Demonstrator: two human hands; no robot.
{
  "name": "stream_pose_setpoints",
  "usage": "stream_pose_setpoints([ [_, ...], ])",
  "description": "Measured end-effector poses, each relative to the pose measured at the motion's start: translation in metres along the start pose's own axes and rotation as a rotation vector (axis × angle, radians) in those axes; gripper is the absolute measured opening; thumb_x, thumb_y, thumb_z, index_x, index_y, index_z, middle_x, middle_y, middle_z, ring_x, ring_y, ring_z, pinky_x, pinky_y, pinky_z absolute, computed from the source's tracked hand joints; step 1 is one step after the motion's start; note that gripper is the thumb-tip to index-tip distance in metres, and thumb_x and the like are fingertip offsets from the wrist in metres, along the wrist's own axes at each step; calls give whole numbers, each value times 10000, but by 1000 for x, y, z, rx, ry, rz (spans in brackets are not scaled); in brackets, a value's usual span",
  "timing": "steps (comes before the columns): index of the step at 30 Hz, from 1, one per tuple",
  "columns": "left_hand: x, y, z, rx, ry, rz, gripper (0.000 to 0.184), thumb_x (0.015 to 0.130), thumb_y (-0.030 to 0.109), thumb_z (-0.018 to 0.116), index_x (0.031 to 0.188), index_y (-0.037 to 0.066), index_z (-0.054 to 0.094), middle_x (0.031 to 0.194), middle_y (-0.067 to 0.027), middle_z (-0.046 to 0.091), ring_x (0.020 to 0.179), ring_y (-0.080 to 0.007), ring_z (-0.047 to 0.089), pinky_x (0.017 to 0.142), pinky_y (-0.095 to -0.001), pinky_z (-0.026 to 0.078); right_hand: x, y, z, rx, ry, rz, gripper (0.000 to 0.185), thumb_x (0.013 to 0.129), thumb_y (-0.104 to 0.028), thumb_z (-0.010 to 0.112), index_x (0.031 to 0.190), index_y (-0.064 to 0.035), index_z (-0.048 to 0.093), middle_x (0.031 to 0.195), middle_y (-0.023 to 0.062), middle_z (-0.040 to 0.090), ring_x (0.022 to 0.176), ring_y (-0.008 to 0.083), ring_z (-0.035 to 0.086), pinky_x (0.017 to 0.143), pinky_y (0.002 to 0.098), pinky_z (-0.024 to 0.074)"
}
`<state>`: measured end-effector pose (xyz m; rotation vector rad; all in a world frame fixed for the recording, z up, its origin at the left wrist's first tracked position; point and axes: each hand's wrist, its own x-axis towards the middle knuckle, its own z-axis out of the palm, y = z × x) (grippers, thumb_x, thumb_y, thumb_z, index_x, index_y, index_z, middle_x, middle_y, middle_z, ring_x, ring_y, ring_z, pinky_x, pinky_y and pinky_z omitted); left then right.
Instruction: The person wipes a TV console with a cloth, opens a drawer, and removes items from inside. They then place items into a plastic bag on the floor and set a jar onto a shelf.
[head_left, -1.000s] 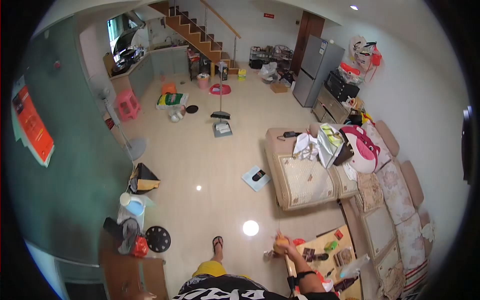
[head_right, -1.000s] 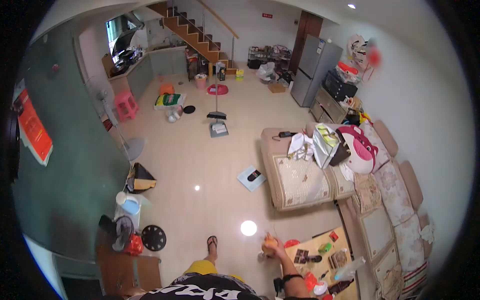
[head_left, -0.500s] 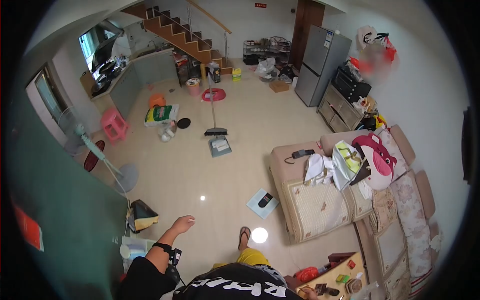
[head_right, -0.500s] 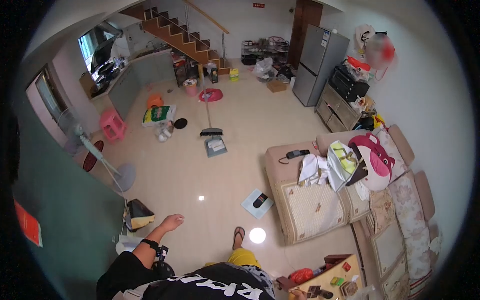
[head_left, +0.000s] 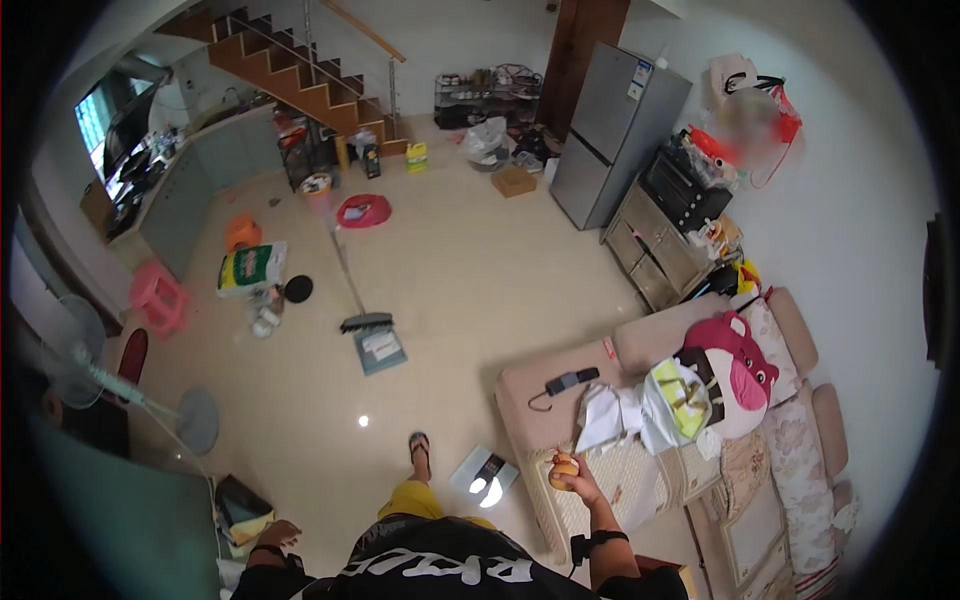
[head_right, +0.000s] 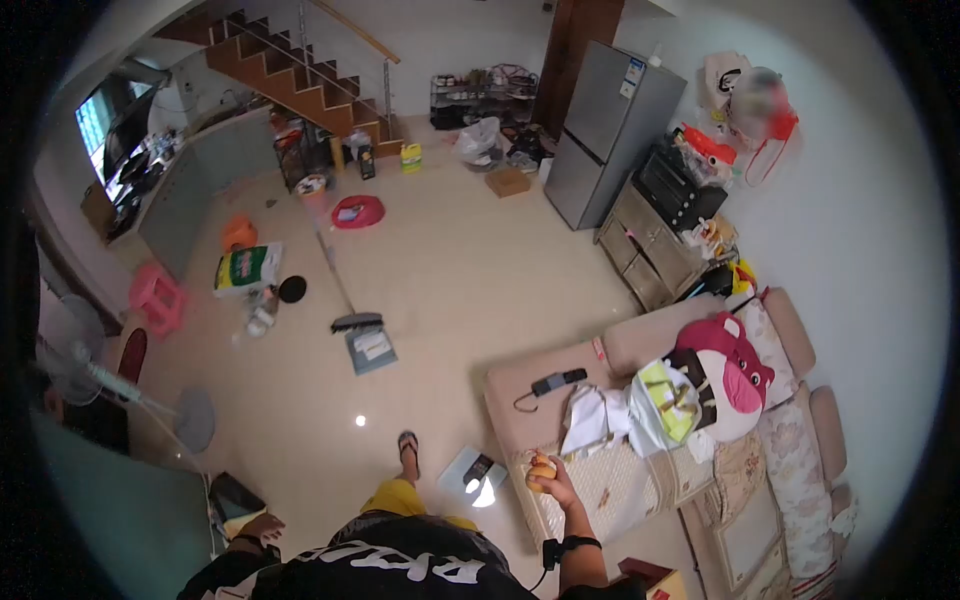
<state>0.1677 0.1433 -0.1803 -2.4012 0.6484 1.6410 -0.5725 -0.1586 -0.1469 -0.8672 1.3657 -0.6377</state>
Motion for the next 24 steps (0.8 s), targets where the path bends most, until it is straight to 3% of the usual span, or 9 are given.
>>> stream_pose_setpoints([
  [7, 128, 235, -106, -144, 14, 132, 243, 908, 297, 647, 1015, 91, 720, 809, -66, 723, 701, -176, 671, 620, -341, 528, 121, -48, -3, 301, -38, -123, 669, 769, -12, 761, 1354, -35, 437, 1187, 123, 621, 1140, 283, 599, 980, 403, 506],
  [9, 156, 332, -137, -48, 64, 365, 262, 911, 315, 647, 1025, 90, 717, 835, -75, 728, 733, -180, 688, 658, -337, 547, 160, -12, -24, 673, 54, 175, 842, 711, -54, 812, 1414, -81, 349, 1305, 145, 588, 1169, 300, 603, 937, 456, 537],
  [14, 176, 570, -199, -69, 139, 729, 237, 919, 234, 633, 1063, 59, 703, 865, -99, 724, 773, -175, 695, 718, -336, 565, 223, -61, -26, 54, 192, 113, 664, 677, 20, 781, 1286, -43, 522, 1166, 111, 661, 1100, 277, 638, 869, 466, 557],
  [15, 179, 607, -217, -44, 126, 721, 237, 919, 234, 633, 1063, 59, 703, 865, -99, 724, 773, -175, 695, 718, -336, 565, 266, -21, -44, 978, -16, 107, 606, 696, -2, 757, 1256, -66, 533, 1067, 90, 666, 1001, 240, 659, 779, 395, 579],
  [16, 188, 637, -227, -45, 92, 816, 247, 923, 221, 629, 1093, 54, 694, 889, -98, 725, 785, -175, 696, 722, -330, 566, 292, -65, -56, 569, -244, 97, 546, 741, -72, 715, 1254, -103, 531, 1045, 63, 639, 912, 215, 660, 674, 333, 576],
  [17, 201, 664, -233, -49, 51, 912, 260, 926, 208, 624, 1123, 49, 685, 914, -97, 727, 798, -175, 696, 725, -324, 566, 303, -121, -37, 529, 210, 167, 499, 770, -139, 674, 1248, -126, 530, 1020, 44, 621, 821, 194, 653, 573, 282, 544],
  [19, 236, 695, -255, -135, -45, 831, 286, 907, 176, 650, 1159, 42, 668, 964, -75, 727, 799, -164, 690, 683, -306, 564, 346, -235, -17, 655, 394, 121, 514, 863, -79, 584, 1360, -95, 454, 1172, 67, 624, 850, 174, 650, 627, 299, 534],
  [21, 264, 709, -281, -154, -46, 890, 273, 909, 191, 660, 1139, 46, 674, 936, -86, 724, 767, -164, 687, 633, -309, 558, 446, -245, -62, 655, -16, -132, 519, 869, -111, 599, 1372, -72, 478, 1261, 85, 605, 909, 155, 654, 621, 263, 533],
  [24, 237, 757, -318, -20, 2, 299, 280, 927, 223, 652, 1142, 44, 658, 883, -102, 716, 704, -180, 682, 563, -326, 542, 550, -376, -61, 533, 14, -95, 680, 877, -207, 632, 1487, -122, 342, 1397, 85, 507, 1199, 223, 565, 945, 391, 509],
])
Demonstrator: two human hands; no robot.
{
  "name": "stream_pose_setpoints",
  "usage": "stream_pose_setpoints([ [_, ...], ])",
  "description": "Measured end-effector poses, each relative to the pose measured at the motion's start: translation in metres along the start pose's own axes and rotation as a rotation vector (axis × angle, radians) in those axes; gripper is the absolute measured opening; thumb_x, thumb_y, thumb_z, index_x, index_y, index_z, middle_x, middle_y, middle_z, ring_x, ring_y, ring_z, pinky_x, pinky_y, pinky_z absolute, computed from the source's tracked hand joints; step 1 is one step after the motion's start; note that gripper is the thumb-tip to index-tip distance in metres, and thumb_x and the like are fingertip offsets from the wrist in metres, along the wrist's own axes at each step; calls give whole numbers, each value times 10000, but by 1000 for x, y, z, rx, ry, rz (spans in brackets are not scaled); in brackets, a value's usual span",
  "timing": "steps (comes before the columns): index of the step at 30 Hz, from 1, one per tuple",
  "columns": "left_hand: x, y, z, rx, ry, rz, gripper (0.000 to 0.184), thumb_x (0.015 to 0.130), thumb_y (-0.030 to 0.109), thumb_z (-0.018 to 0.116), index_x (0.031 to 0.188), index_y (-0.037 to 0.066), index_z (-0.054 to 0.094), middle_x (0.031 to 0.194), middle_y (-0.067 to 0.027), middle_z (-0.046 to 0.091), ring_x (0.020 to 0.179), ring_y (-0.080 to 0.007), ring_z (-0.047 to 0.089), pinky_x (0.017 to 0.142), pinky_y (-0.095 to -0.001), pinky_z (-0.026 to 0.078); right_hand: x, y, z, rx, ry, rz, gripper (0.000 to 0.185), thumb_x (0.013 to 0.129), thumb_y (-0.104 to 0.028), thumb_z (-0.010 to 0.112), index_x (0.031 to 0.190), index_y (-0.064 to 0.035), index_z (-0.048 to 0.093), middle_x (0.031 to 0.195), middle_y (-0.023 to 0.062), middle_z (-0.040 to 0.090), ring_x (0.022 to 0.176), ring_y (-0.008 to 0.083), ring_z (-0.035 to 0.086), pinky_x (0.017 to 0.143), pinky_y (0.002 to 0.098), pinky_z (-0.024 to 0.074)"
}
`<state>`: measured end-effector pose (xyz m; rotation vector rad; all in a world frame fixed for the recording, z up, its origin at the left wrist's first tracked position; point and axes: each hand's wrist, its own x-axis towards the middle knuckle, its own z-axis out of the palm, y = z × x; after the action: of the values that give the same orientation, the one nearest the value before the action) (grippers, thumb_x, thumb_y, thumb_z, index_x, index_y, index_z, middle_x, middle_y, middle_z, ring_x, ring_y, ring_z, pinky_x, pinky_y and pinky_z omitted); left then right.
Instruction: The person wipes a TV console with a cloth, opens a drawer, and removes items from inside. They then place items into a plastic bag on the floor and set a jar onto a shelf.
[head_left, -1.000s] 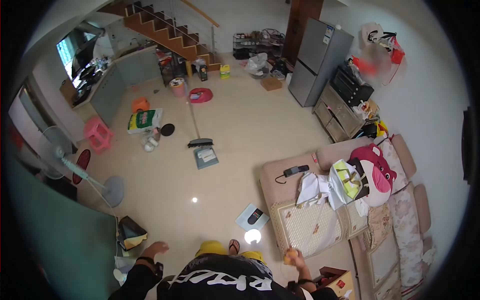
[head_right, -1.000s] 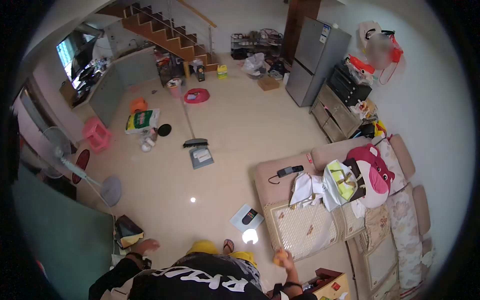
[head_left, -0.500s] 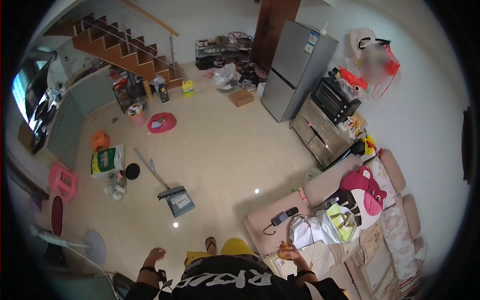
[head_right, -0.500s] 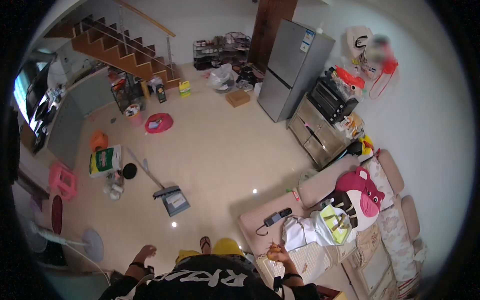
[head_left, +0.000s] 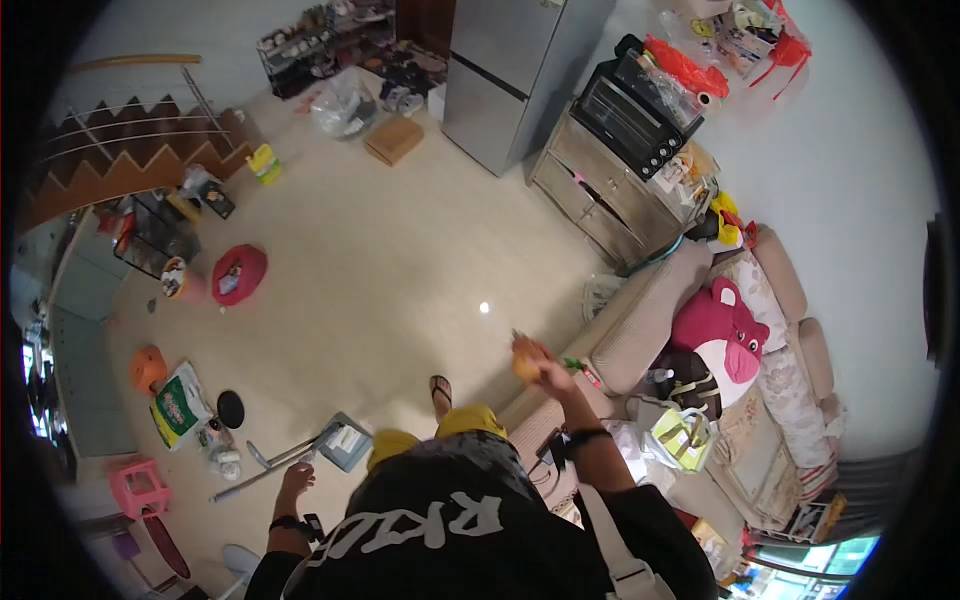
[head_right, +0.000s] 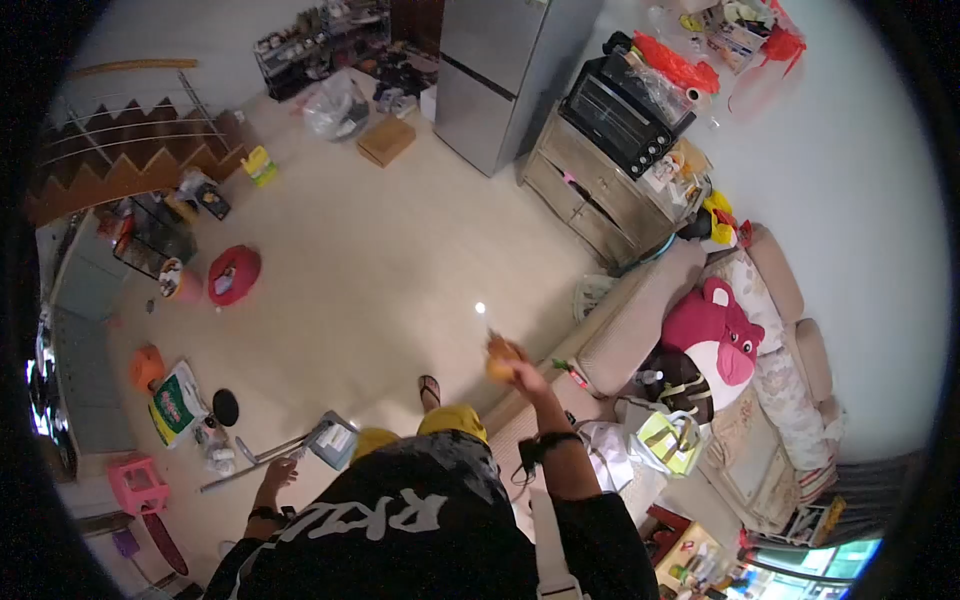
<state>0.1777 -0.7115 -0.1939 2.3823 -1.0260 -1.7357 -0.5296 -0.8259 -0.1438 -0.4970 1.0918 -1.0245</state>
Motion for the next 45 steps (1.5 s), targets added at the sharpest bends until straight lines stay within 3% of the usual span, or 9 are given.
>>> stream_pose_setpoints([
  [7, 98, 96, -73, -172, 15, -41, 289, 947, 242, 623, 1152, 39, 645, 888, -119, 717, 719, -207, 699, 558, -334, 544, 224, -204, 149, 196, -419, 13, 757, 849, -232, 666, 1513, -139, 316, 1446, 97, 448, 1268, 255, 503, 1023, 458, 456],
  [15, 260, 254, -203, -136, -118, -166, 301, 951, 305, 612, 1179, 109, 624, 890, -93, 693, 728, -211, 677, 620, -353, 532, 399, -272, 209, 162, -326, 62, 797, 847, -224, 684, 1536, -154, 289, 1461, 90, 431, 1300, 261, 481, 1049, 476, 438],
  [20, 335, 398, -293, -237, 146, 305, 302, 967, 260, 590, 1210, 83, 616, 896, -103, 698, 747, -208, 687, 616, -330, 537, 515, -307, 229, 139, -252, 81, 784, 833, -203, 705, 1517, -154, 326, 1447, 91, 441, 1303, 271, 476, 1045, 480, 446],
  [23, 350, 488, -331, -218, 170, 256, 299, 976, 221, 583, 1225, 57, 603, 892, -111, 698, 740, -200, 683, 622, -340, 549, 606, -323, 240, 122, -247, 123, 808, 809, -222, 736, 1511, -178, 339, 1440, 79, 451, 1304, 271, 473, 1036, 483, 448],
  [29, 423, 426, -367, -783, -135, -105, 223, 954, 154, 625, 1157, 66, 606, 838, -102, 687, 696, -188, 666, 563, -325, 528, 818, -347, 278, -269, -148, 340, 793, 800, -223, 765, 1485, -211, 367, 1432, 52, 483, 1307, 273, 487, 1012, 507, 464],
  [34, 345, 526, -359, -291, 16, -307, 300, 948, 245, 608, 1206, 92, 616, 911, -94, 727, 773, -216, 707, 638, -353, 539, 992, -353, 302, -897, -235, 391, 764, 836, -356, 767, 1464, -154, 382, 1424, 101, 507, 1293, 301, 516, 990, 480, 505],
  [41, 403, 559, -414, -400, -5, -405, 289, 966, 236, 596, 1216, 92, 613, 941, -120, 731, 766, -220, 704, 648, -367, 548, 1252, -275, 304, -381, -354, 562, 826, 719, -132, 852, 1420, -74, 419, 1300, 141, 604, 1197, 237, 585, 967, 395, 520],
  [42, 417, 563, -427, -418, 29, -393, 293, 967, 240, 597, 1219, 92, 610, 934, -120, 728, 758, -217, 699, 648, -367, 547, 1198, -358, 392, -983, -408, 127, 797, 733, -189, 842, 1410, -79, 438, 1273, 138, 619, 1148, 232, 610, 937, 359, 526],
  [45, 447, 603, -462, -543, 192, -255, 339, 979, 293, 588, 1236, 71, 586, 897, -109, 708, 745, -204, 684, 634, -355, 541, 1276, -337, 409, -1084, -321, 141, 813, 701, -226, 848, 1394, -75, 451, 1233, 127, 633, 1095, 234, 628, 903, 358, 534],
])
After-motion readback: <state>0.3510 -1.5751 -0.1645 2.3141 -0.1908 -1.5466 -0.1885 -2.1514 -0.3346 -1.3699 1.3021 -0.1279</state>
